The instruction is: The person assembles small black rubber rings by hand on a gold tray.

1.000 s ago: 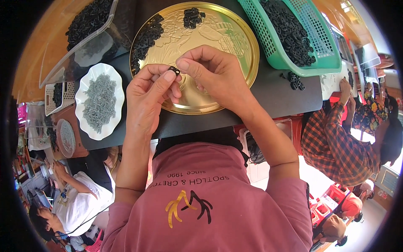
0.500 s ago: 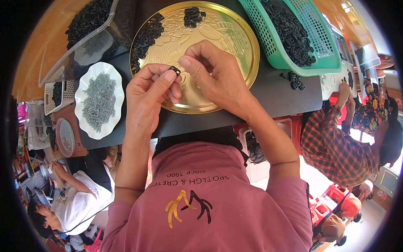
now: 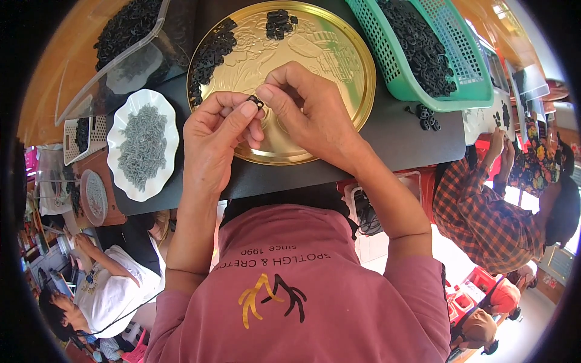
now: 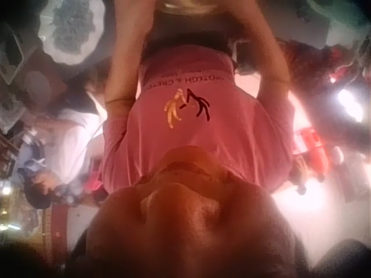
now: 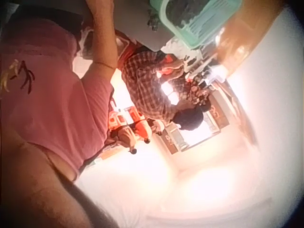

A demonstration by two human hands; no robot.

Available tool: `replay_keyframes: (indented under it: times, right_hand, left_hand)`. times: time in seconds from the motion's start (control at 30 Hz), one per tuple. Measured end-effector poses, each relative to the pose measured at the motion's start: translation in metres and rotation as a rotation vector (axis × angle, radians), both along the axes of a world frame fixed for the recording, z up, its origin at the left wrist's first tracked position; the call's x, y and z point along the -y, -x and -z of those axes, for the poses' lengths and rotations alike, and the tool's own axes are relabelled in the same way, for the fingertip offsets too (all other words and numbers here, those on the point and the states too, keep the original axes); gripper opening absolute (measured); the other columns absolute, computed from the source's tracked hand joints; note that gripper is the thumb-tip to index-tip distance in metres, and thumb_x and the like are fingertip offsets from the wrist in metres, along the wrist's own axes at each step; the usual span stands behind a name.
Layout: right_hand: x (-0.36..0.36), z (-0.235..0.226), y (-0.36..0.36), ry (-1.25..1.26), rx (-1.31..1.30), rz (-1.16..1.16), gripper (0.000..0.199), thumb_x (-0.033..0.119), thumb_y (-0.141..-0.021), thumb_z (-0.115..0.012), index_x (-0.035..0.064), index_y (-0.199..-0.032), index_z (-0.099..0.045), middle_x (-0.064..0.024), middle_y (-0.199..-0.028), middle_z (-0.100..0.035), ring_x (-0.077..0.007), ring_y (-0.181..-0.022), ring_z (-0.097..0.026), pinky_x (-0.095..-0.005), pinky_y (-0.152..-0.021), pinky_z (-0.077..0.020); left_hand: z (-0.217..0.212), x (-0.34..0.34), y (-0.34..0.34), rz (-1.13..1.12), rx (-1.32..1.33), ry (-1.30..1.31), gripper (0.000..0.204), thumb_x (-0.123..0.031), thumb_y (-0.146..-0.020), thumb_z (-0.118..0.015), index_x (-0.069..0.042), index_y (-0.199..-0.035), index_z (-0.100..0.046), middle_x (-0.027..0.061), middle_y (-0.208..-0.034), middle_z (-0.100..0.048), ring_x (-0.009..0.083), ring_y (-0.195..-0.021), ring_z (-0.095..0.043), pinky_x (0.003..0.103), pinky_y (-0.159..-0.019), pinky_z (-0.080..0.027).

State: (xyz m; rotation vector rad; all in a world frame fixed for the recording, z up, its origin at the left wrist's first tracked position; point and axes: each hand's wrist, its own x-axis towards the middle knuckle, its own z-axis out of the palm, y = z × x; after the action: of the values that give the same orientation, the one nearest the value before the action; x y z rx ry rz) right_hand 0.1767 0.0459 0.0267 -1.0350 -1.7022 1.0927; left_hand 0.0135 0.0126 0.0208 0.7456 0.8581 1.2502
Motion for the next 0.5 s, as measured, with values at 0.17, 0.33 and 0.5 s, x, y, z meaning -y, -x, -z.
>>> replay_keyframes:
  times: [0.17, 0.33, 0.5]
  right_hand:
    - [-0.001, 0.002, 0.0, 0.016, 0.013, -0.015, 0.016, 0.014, -0.091, -0.062, -0.0011, -0.093, -0.057, -0.0046, -0.075, -0.06, -0.0071, -0.067, -0.055, -0.0234, -0.061, -0.0466]
    - [0.002, -0.001, 0.005, 0.163, -0.074, -0.023, 0.015, 0.012, -0.092, -0.061, -0.0017, -0.092, -0.056, -0.0031, -0.075, -0.059, -0.0064, -0.065, -0.053, -0.023, -0.06, -0.0456]
    - [0.004, 0.006, 0.011, 0.194, -0.173, -0.011, 0.016, 0.013, -0.093, -0.059, -0.0022, -0.094, -0.054, -0.0041, -0.077, -0.06, -0.0069, -0.065, -0.056, -0.0219, -0.056, -0.0474]
  left_hand:
    - [-0.001, 0.0, 0.0, -0.008, -0.027, -0.006, 0.012, -0.004, -0.089, -0.062, 0.003, -0.097, -0.059, 0.0078, -0.076, -0.064, 0.0098, -0.061, -0.06, 0.021, -0.056, -0.049]
    - [0.002, 0.0, -0.003, -0.048, -0.058, -0.017, 0.01, -0.004, -0.088, -0.063, 0.003, -0.096, -0.059, 0.0077, -0.073, -0.064, 0.0102, -0.06, -0.06, 0.02, -0.056, -0.048]
    - [0.009, -0.002, -0.006, -0.085, -0.055, -0.031, 0.011, -0.003, -0.088, -0.063, 0.003, -0.096, -0.059, 0.0078, -0.073, -0.065, 0.0103, -0.06, -0.06, 0.02, -0.056, -0.047]
